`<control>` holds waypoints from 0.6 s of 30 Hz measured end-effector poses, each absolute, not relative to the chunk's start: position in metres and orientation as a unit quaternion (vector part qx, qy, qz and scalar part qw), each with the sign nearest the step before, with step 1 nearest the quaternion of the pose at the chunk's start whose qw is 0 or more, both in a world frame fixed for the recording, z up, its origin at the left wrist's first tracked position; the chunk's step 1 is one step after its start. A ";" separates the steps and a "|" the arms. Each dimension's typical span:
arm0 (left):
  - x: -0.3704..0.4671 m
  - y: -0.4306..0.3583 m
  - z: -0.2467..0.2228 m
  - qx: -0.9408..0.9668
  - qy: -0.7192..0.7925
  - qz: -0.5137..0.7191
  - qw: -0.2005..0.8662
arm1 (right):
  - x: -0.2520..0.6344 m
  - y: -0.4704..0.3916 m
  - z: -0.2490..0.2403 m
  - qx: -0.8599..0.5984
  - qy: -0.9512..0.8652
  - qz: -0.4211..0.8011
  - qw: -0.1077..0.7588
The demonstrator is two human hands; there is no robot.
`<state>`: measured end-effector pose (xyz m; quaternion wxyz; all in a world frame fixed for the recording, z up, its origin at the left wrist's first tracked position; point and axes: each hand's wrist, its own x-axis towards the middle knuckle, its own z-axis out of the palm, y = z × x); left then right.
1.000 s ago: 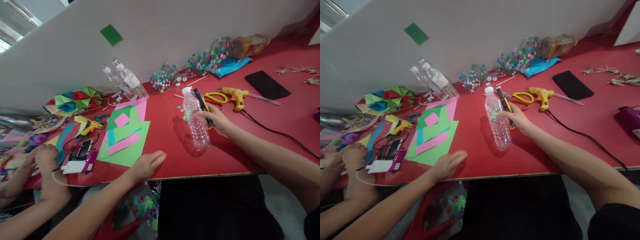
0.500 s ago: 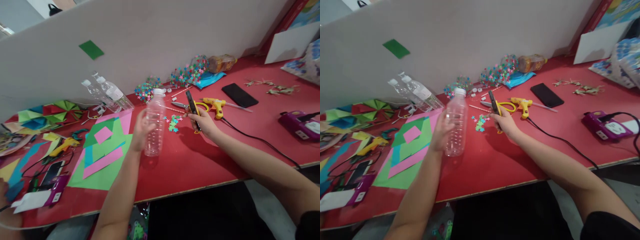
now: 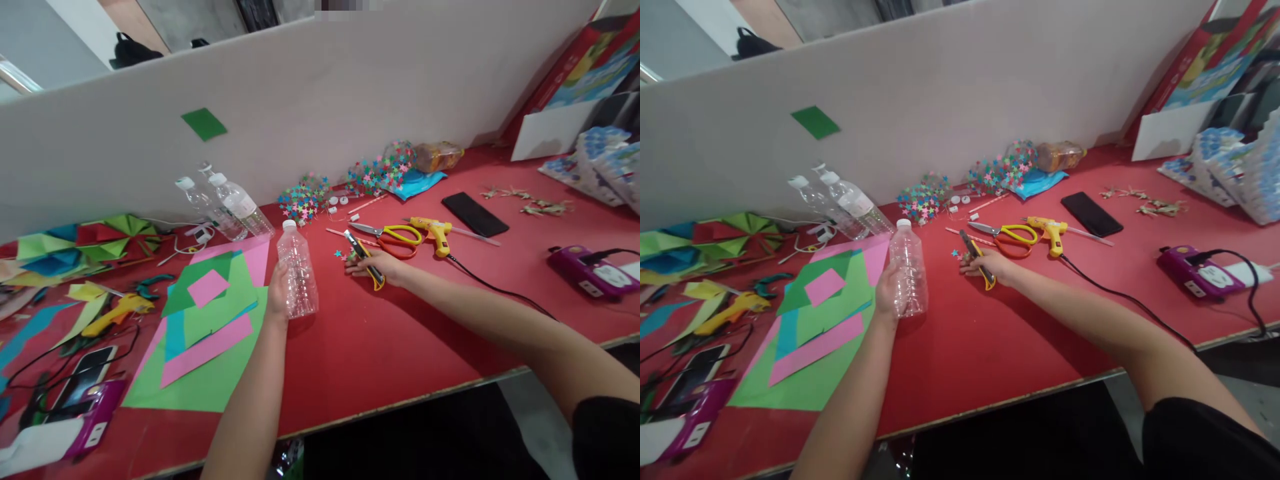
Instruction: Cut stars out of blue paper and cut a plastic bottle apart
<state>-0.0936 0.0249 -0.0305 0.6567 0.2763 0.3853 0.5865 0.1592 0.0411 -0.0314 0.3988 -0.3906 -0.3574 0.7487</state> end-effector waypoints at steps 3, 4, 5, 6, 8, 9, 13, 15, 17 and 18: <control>-0.093 0.023 -0.027 0.257 0.381 0.614 0.642 | 0.146 0.059 -0.031 -0.401 -0.354 0.728 0.429; -0.093 0.022 -0.026 0.253 0.378 0.611 0.648 | 0.138 0.063 -0.032 -0.405 -0.354 0.724 0.432; -0.093 0.022 -0.025 0.250 0.375 0.606 0.656 | 0.128 0.066 -0.033 -0.409 -0.354 0.721 0.432; -0.092 0.021 -0.025 0.248 0.374 0.601 0.661 | 0.118 0.068 -0.034 -0.412 -0.356 0.720 0.430; -0.093 0.020 -0.024 0.245 0.375 0.599 0.663 | 0.102 0.072 -0.035 -0.424 -0.358 0.712 0.430; -0.093 0.020 -0.024 0.247 0.377 0.600 0.661 | 0.098 0.074 -0.035 -0.432 -0.359 0.703 0.436; -0.093 0.019 -0.024 0.288 0.393 0.604 0.631 | 0.118 0.068 -0.028 -0.453 -0.379 0.659 0.466; -0.089 0.018 -0.022 0.353 0.407 0.602 0.589 | 0.144 0.056 -0.025 -0.459 -0.406 0.643 0.460; -0.084 0.016 -0.017 0.441 0.426 0.577 0.539 | 0.173 0.041 -0.023 -0.473 -0.434 0.617 0.455; -0.081 0.014 -0.014 0.485 0.439 0.554 0.515 | 0.185 0.034 -0.022 -0.481 -0.448 0.603 0.452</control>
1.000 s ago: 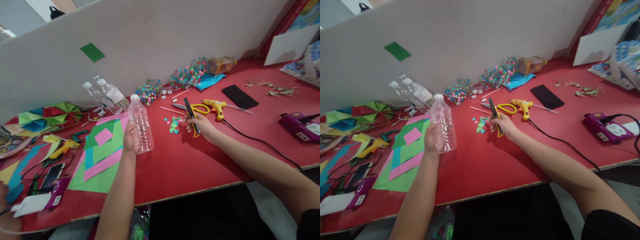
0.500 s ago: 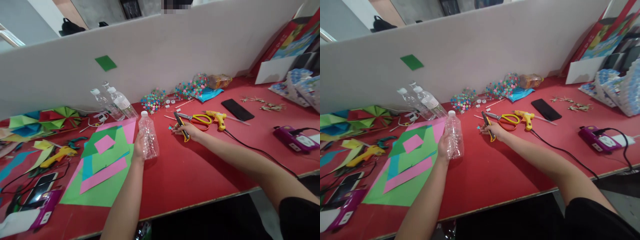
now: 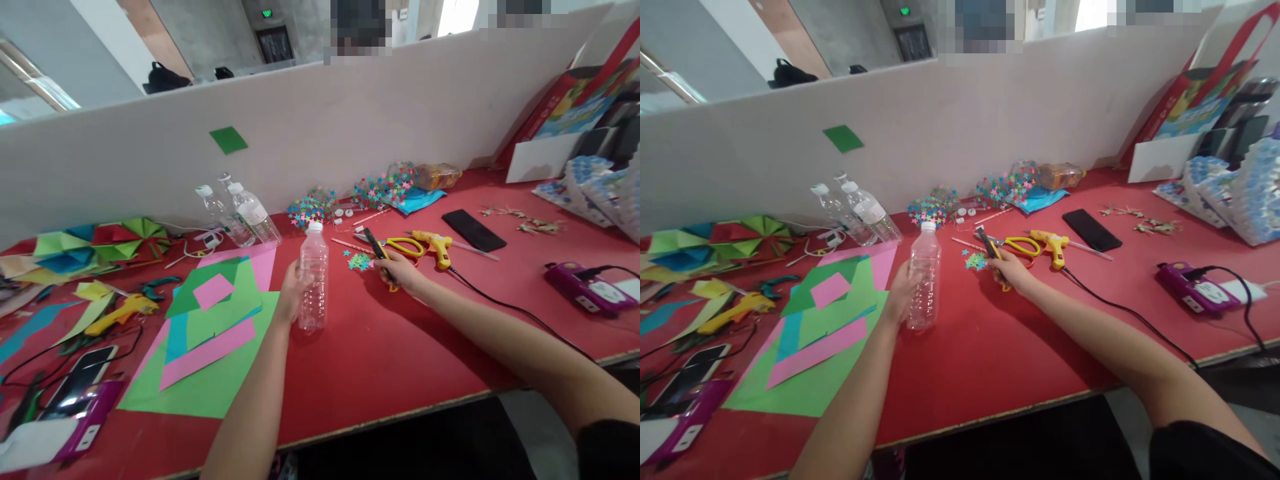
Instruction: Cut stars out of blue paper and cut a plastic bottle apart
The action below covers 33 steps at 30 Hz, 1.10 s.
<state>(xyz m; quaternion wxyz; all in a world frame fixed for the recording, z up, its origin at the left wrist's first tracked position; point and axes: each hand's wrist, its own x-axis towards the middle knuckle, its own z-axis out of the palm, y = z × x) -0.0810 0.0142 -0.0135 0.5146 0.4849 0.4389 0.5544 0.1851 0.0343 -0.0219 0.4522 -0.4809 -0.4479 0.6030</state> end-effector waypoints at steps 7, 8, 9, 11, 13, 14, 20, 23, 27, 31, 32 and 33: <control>-0.069 0.003 0.018 0.720 0.567 0.317 0.246 | 0.202 0.001 -0.011 -0.472 -0.548 0.541 0.430; -0.069 0.000 0.020 0.735 0.585 0.280 0.201 | 0.199 -0.002 -0.009 -0.465 -0.560 0.539 0.423; -0.070 -0.002 0.020 0.742 0.599 0.252 0.167 | 0.196 -0.005 -0.008 -0.459 -0.571 0.541 0.412; -0.071 -0.008 0.018 0.739 0.617 0.237 0.132 | 0.193 -0.009 -0.006 -0.450 -0.586 0.546 0.395; -0.072 -0.015 0.014 0.732 0.623 0.250 0.120 | 0.194 -0.011 -0.006 -0.451 -0.596 0.539 0.388; -0.072 -0.019 0.012 0.729 0.626 0.252 0.111 | 0.195 -0.012 -0.007 -0.455 -0.605 0.526 0.388; -0.062 -0.037 0.012 0.733 0.675 0.086 0.001 | 0.193 -0.022 -0.011 -0.478 -0.708 0.433 0.288; -0.059 -0.043 0.017 0.741 0.667 0.077 0.024 | 0.188 -0.030 -0.011 -0.520 -0.773 0.293 0.216; -0.062 -0.047 0.023 0.735 0.671 0.053 0.082 | 0.187 -0.032 -0.008 -0.546 -0.790 0.210 0.181; -0.065 -0.043 0.024 0.723 0.682 0.064 0.091 | 0.191 -0.031 -0.005 -0.512 -0.800 0.238 0.205; -0.066 -0.041 0.023 0.722 0.682 0.074 0.087 | 0.192 -0.031 -0.005 -0.499 -0.806 0.242 0.208; -0.066 -0.040 0.022 0.720 0.684 0.084 0.085 | 0.192 -0.031 -0.005 -0.487 -0.813 0.241 0.210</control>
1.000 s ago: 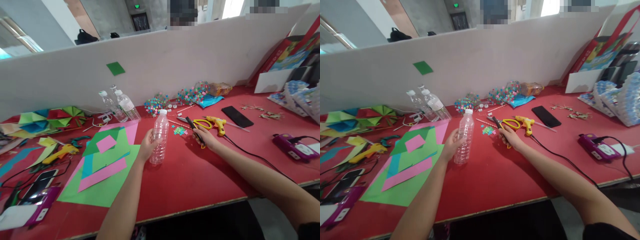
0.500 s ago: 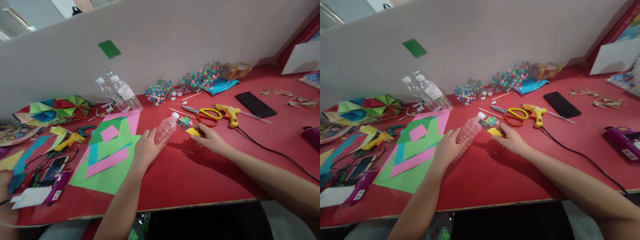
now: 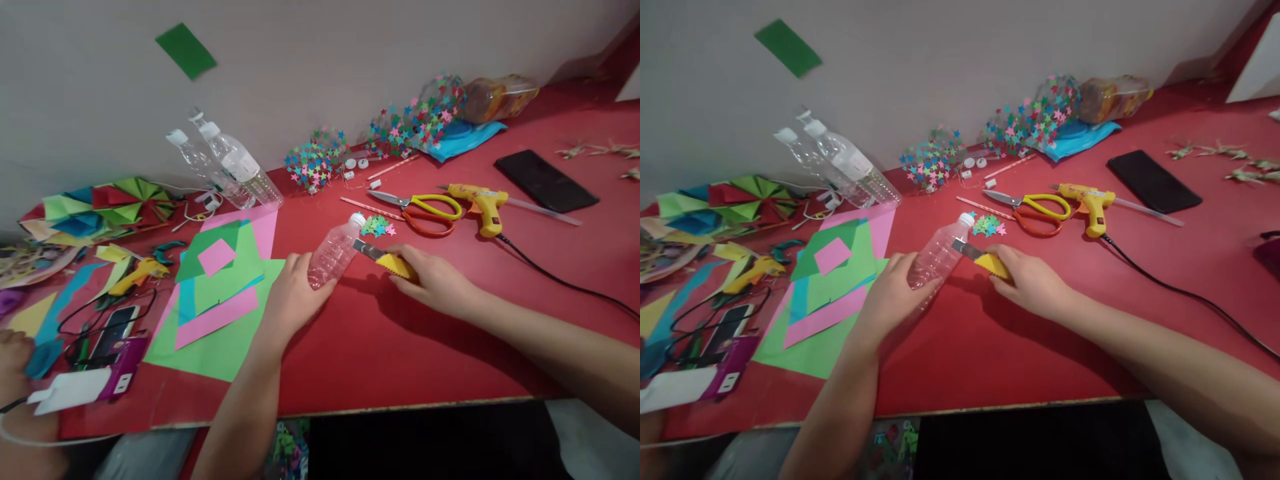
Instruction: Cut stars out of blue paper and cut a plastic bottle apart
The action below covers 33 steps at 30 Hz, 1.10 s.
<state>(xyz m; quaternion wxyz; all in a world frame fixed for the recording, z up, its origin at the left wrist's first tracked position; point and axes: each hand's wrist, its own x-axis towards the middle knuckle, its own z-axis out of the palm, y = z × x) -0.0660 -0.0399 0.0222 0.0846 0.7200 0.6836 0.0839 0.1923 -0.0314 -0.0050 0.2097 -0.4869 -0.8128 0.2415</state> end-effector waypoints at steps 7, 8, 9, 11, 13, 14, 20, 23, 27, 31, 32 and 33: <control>-0.066 -0.040 0.023 0.689 0.716 0.079 0.074 | 0.194 -0.030 -0.002 -0.491 -0.765 0.358 0.211; -0.066 -0.040 0.023 0.695 0.713 0.071 0.067 | 0.193 -0.030 -0.001 -0.491 -0.729 0.426 0.214; -0.067 -0.039 0.022 0.701 0.708 0.064 0.060 | 0.193 -0.029 -0.001 -0.484 -0.686 0.496 0.222; -0.070 -0.037 0.022 0.707 0.703 0.054 0.052 | 0.192 -0.029 0.000 -0.462 -0.601 0.607 0.238; -0.071 -0.035 0.021 0.709 0.702 0.039 0.052 | 0.191 -0.028 0.001 -0.455 -0.553 0.655 0.242; -0.072 -0.034 0.022 0.711 0.700 0.030 0.054 | 0.190 -0.027 0.001 -0.456 -0.544 0.663 0.239; -0.078 -0.034 0.021 0.730 0.676 0.032 0.096 | 0.186 -0.026 0.003 -0.440 -0.565 0.653 0.247; -0.081 -0.037 0.018 0.702 0.695 0.091 0.125 | 0.183 -0.026 0.002 -0.441 -0.572 0.642 0.258; -0.080 -0.040 0.014 0.682 0.707 0.126 0.141 | 0.181 -0.024 0.006 -0.425 -0.591 0.644 0.237; -0.077 -0.040 0.014 0.683 0.706 0.134 0.135 | 0.175 -0.018 0.015 -0.401 -0.644 0.621 0.197; -0.077 -0.041 0.013 0.685 0.703 0.137 0.132 | 0.172 -0.016 0.016 -0.397 -0.660 0.610 0.186; -0.077 -0.041 0.013 0.688 0.700 0.142 0.129 | 0.169 -0.014 0.015 -0.393 -0.675 0.598 0.179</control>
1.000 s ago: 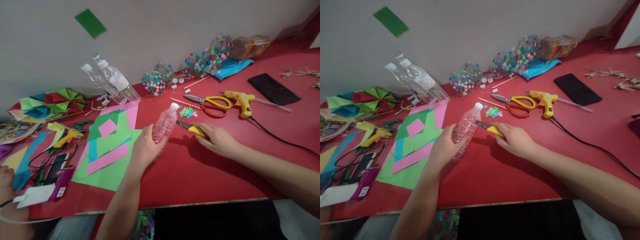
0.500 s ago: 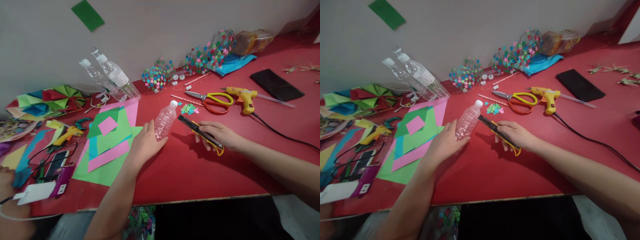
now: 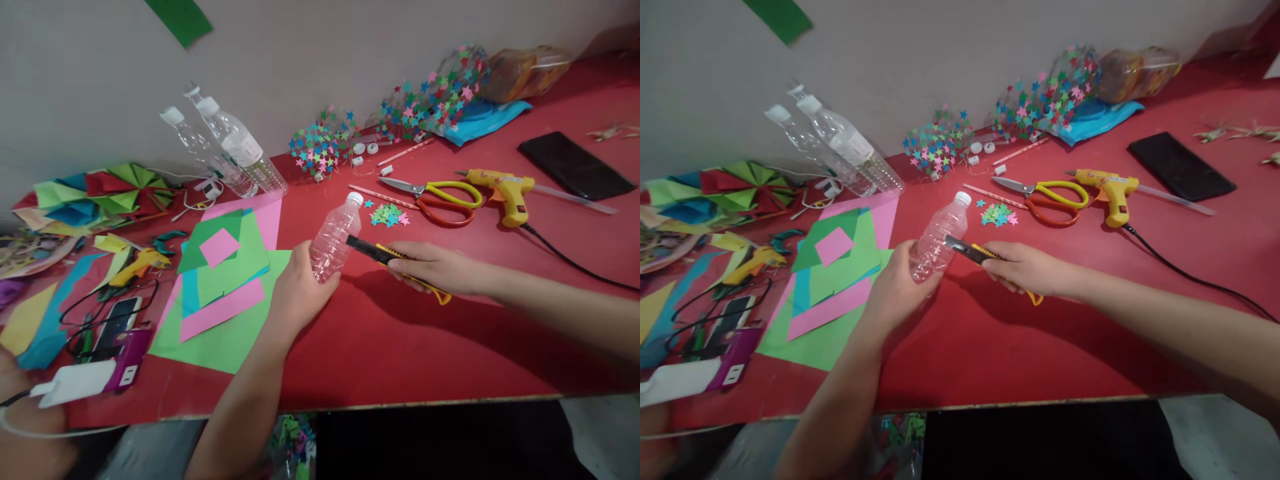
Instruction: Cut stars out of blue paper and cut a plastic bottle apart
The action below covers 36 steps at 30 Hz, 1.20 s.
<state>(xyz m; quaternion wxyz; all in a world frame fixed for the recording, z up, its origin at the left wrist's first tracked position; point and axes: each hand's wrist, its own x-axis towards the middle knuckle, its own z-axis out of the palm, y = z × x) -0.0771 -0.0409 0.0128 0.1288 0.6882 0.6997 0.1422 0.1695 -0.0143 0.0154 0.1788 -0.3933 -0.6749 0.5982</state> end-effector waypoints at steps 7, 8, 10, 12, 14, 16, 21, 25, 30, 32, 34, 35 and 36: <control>-0.079 -0.041 0.012 0.671 0.710 0.165 0.137 | 0.161 -0.015 -0.007 -0.396 -0.700 0.551 0.223; -0.079 -0.040 0.012 0.667 0.711 0.169 0.143 | 0.163 -0.015 -0.008 -0.398 -0.701 0.546 0.227; -0.079 -0.040 0.013 0.662 0.714 0.173 0.150 | 0.166 -0.015 -0.008 -0.406 -0.707 0.530 0.233; -0.078 -0.040 0.015 0.659 0.716 0.171 0.151 | 0.169 -0.013 -0.006 -0.418 -0.725 0.496 0.232; -0.078 -0.040 0.015 0.663 0.716 0.163 0.145 | 0.172 -0.010 -0.005 -0.433 -0.753 0.443 0.223; -0.078 -0.041 0.015 0.674 0.712 0.144 0.129 | 0.172 -0.008 -0.006 -0.440 -0.781 0.389 0.213; -0.074 -0.045 0.014 0.700 0.706 0.082 0.072 | 0.167 -0.014 -0.008 -0.434 -0.831 0.306 0.167; -0.070 -0.047 0.013 0.698 0.712 0.064 0.043 | 0.161 -0.021 -0.007 -0.435 -0.848 0.276 0.123; -0.068 -0.048 0.012 0.691 0.721 0.042 0.036 | 0.158 -0.022 -0.005 -0.436 -0.856 0.257 0.105; -0.067 -0.048 0.011 0.689 0.723 0.036 0.035 | 0.157 -0.023 -0.006 -0.434 -0.856 0.261 0.101; -0.066 -0.047 0.011 0.688 0.724 0.035 0.037 | 0.156 -0.022 -0.007 -0.434 -0.856 0.262 0.098; -0.066 -0.047 0.011 0.688 0.724 0.035 0.038 | 0.156 -0.022 -0.008 -0.434 -0.857 0.262 0.096; -0.066 -0.047 0.011 0.687 0.724 0.033 0.038 | 0.156 -0.022 -0.009 -0.434 -0.857 0.262 0.095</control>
